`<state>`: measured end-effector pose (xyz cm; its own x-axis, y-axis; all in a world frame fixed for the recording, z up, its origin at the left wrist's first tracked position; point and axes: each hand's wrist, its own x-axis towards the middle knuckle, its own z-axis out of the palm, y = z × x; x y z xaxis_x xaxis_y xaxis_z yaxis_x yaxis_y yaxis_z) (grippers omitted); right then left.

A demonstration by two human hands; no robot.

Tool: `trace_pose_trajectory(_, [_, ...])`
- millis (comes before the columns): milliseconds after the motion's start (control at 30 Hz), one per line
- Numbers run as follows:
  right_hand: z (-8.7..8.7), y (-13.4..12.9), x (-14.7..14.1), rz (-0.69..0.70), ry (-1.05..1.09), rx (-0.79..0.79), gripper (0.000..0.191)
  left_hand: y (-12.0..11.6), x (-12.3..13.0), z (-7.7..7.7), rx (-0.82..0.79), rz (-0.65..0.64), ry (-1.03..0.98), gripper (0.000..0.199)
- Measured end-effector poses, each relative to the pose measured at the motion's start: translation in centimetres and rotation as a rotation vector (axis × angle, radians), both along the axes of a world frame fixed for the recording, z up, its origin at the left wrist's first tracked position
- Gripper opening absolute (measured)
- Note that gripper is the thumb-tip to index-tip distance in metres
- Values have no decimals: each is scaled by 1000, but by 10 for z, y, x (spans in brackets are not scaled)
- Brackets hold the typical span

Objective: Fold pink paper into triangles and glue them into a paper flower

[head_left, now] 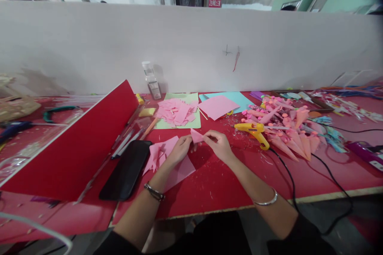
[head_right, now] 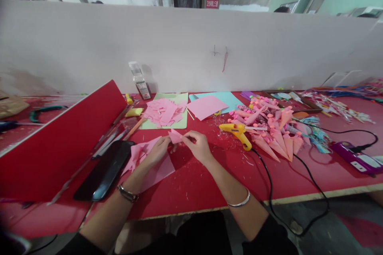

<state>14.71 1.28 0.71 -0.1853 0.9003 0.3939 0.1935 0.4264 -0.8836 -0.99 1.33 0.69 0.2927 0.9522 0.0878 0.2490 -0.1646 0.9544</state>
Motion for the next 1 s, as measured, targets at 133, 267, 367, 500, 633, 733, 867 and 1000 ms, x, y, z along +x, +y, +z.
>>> trace_pose_trajectory(133, [-4,2,-2,15,58,-69,15,0,0,0,-5,-31,11,34])
trace_pose_trajectory(267, [-7,3,-3,18,81,-99,15,0,0,-1,0,-74,0,35])
trace_pose_trajectory(367, [-9,3,-4,38,76,-115,17,0,1,-2,10,-70,20,31])
trace_pose_trajectory(500, [-11,3,-6,68,41,-132,20,-1,3,0,43,-30,78,27])
trace_pose_trajectory(633, [-13,2,-7,65,36,-164,25,-1,4,1,67,-14,139,30])
trace_pose_trajectory(733, [-15,3,-7,48,33,-165,26,0,3,1,90,-3,179,29])
trace_pose_trajectory(867, [-18,6,-8,78,70,-221,25,2,2,-1,123,-45,219,25])
trace_pose_trajectory(1000, [-20,8,-9,111,89,-233,20,4,2,-3,185,-28,256,22])
